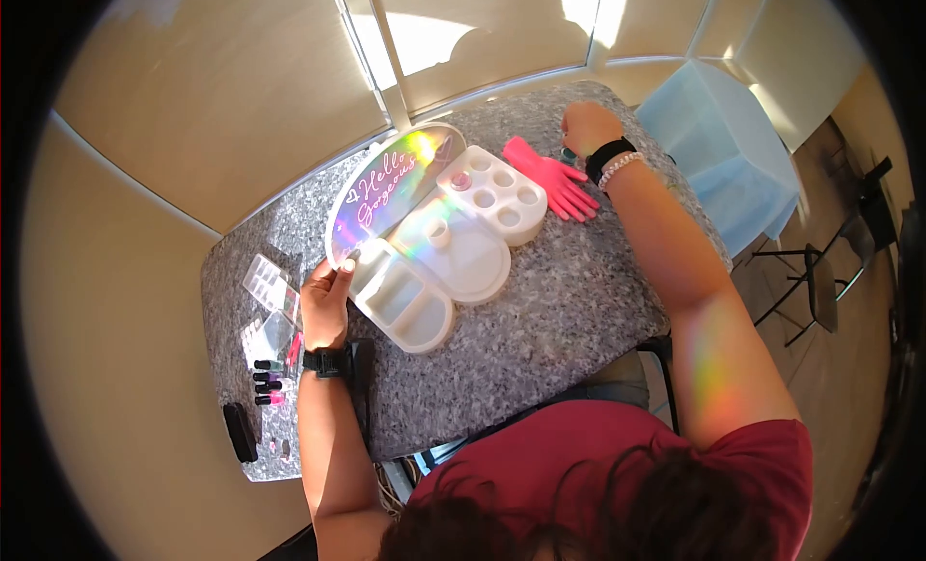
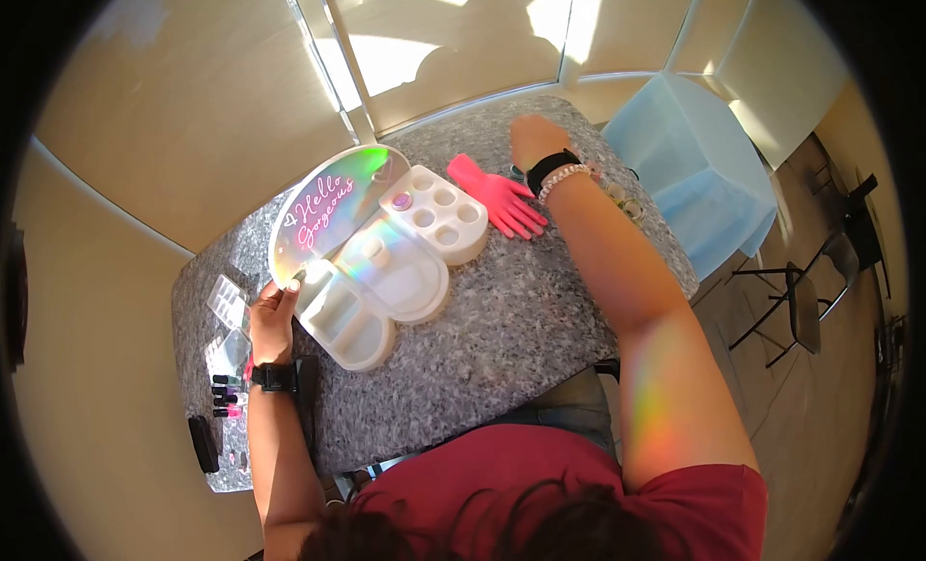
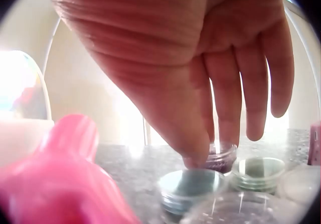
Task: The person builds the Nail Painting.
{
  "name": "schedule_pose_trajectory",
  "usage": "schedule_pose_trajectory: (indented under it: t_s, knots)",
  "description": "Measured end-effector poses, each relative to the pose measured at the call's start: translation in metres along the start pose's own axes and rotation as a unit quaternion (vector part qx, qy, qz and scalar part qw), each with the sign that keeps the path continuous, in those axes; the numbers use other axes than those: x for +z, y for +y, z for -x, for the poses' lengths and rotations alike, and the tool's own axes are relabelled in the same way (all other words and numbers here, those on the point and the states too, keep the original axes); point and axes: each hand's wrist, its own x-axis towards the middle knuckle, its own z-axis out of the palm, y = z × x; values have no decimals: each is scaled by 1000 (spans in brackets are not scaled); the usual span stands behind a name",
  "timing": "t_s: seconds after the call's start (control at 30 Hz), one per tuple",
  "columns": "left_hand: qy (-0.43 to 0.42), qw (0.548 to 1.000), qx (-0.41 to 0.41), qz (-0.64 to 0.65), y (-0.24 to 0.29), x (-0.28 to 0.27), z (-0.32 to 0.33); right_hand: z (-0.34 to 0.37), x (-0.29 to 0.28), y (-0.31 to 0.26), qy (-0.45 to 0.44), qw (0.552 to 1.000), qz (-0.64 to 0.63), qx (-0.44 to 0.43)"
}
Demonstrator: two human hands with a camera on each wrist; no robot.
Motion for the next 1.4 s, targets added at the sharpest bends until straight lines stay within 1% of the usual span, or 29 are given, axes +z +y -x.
schedule_pose_trajectory:
  t_s: [0.03,0.07,0.1,0.13,0.17,0.2,0.23,0.27,0.33,0.37,0.43,0.57,0.63,0.67,0.73,0.77,0.83,0.9,0.93,1.0,1.03,1.13,1.2,1.23,1.3,1.33,1.4]
  knots:
    - [4,1000,-2,0,-1,-1,1,4,-3,-3,-2,1000,0,-4]
    - [-6,1000,0,-6,-3,-2,0,9,-6,-6,54,995,-42,-77]
    - [-16,1000,5,-11,-4,-4,-1,13,-9,-8,110,979,-83,-150]
    - [-12,1000,7,-22,-3,-3,-1,16,-15,-18,123,956,-179,-196]
    - [-9,1000,5,-22,-1,-2,0,25,-28,-33,121,956,-179,-199]
    - [-7,1000,2,-16,2,-1,0,38,-45,-52,69,934,-260,-234]
    - [-6,1000,0,-10,3,0,1,46,-52,-66,17,902,-339,-265]
    - [-6,1000,-2,-10,2,1,1,50,-49,-75,15,903,-339,-265]
    - [-5,1000,-1,-3,2,2,0,51,-39,-86,55,887,-319,-330]
    - [-3,1000,-1,-1,1,0,0,51,-36,-90,55,886,-318,-332]
    - [-16,1000,-10,-11,-1,-3,-1,49,-31,-97,16,902,-281,-326]
    - [-14,1000,2,12,-1,0,1,50,-20,-107,18,907,-278,-317]
    - [-4,1000,-1,-3,-1,0,0,49,-18,-106,-3,924,-224,-310]
    - [-5,1000,9,9,3,3,2,50,-19,-101,-3,925,-222,-307]
    - [-4,1000,10,3,1,4,1,54,-22,-87,86,895,-239,-366]
    - [1,1000,10,-4,0,2,1,51,-29,-80,85,896,-237,-365]
    - [-1,1000,5,1,-6,0,0,36,-48,-60,42,963,-135,-231]
    - [-12,1000,1,5,-4,-1,0,25,-33,-25,40,981,-94,-167]
    - [-8,1000,4,9,-2,1,0,28,-34,-21,40,980,-93,-169]
    - [-9,1000,-3,-4,-1,-1,1,36,-34,-13,-28,997,41,-65]
    - [-11,1000,-8,-17,-1,-1,0,37,-32,-10,-26,997,42,-65]
    - [-11,1000,-2,-9,-1,1,0,36,-17,-3,-21,998,9,-52]
    - [-10,1000,2,3,-1,1,1,34,-10,0,68,987,-102,-106]
    - [-11,1000,7,17,-2,2,1,38,-18,-8,68,986,-103,-109]
    - [-7,1000,5,12,-1,2,1,57,-47,-38,98,941,-237,-221]
    - [-5,1000,5,8,-1,3,1,66,-53,-50,97,941,-238,-220]
    - [-8,1000,2,4,0,2,1,85,-58,-73,19,894,-344,-288]
